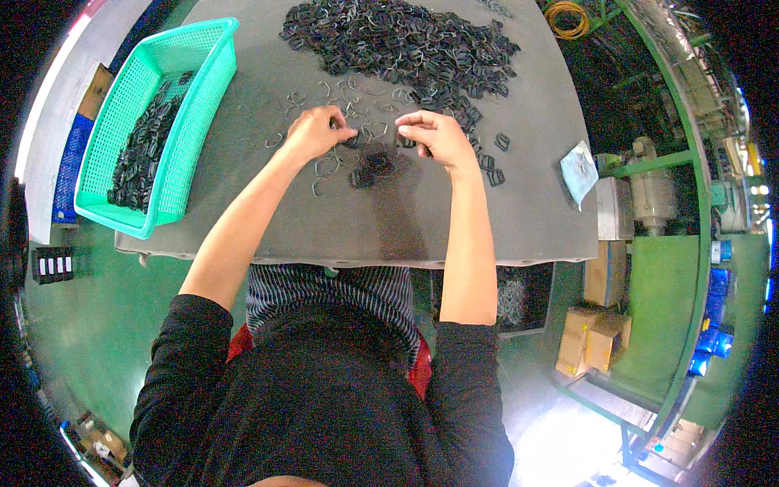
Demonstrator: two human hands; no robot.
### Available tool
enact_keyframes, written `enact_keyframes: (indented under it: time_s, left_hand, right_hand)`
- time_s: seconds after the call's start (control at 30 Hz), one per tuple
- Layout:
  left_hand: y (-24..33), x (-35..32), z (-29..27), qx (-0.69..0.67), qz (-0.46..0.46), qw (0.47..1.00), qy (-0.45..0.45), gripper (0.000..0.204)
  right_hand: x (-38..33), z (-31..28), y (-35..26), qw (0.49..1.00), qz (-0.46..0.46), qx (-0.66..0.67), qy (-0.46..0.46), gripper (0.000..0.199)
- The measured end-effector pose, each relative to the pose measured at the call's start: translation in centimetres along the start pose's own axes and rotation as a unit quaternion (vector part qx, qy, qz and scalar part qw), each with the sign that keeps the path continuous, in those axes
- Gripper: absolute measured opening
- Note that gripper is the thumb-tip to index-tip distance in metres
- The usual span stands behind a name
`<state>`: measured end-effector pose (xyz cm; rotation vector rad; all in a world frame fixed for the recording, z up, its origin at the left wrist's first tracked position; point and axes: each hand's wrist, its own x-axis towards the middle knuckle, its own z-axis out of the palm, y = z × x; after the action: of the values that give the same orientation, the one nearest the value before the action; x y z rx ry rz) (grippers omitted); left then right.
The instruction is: The person picks up small black buckle components and metal clips from a table, fits them together by hand, and places the finished items into a green basket.
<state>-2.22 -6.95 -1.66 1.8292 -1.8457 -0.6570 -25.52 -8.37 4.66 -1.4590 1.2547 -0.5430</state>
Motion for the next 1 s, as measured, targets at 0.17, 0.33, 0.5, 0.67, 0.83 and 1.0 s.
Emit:
enact_keyframes:
  time_s: [0.17,0.33,0.5,0.67,0.83,1.0]
  left_hand:
    - [1.0,-0.8,-0.7,0.009,0.053,0.987,0.152,0.021]
    - [1.9,-0.7,-0.9,0.073,0.050,0.995,0.047,0.026]
    - [2.4,-0.9,-0.3,0.108,0.044,0.993,-0.007,0.033]
    - [0.3,-0.1,-2.9,-0.212,0.128,0.965,-0.087,0.028]
    - [0.7,-3.8,-5.3,-0.652,-0.046,0.732,-0.193,0.019]
    - [-0.9,-3.8,-2.5,-0.593,-0.073,0.777,-0.200,0.016]
  right_hand:
    - [0.1,-0.9,2.5,0.998,0.036,-0.053,-0.024,0.022]
    - [0.6,2.2,1.8,0.949,-0.047,-0.310,-0.028,0.032]
    - [-0.2,4.2,-0.9,0.838,-0.023,-0.541,-0.070,0.034]
    - [-0.9,1.8,-0.4,0.942,-0.018,-0.329,-0.055,0.028]
    - [-1.7,0.2,0.8,0.987,0.041,-0.153,-0.034,0.024]
    - [-1.3,-1.1,3.0,0.988,0.049,-0.142,0.024,0.025]
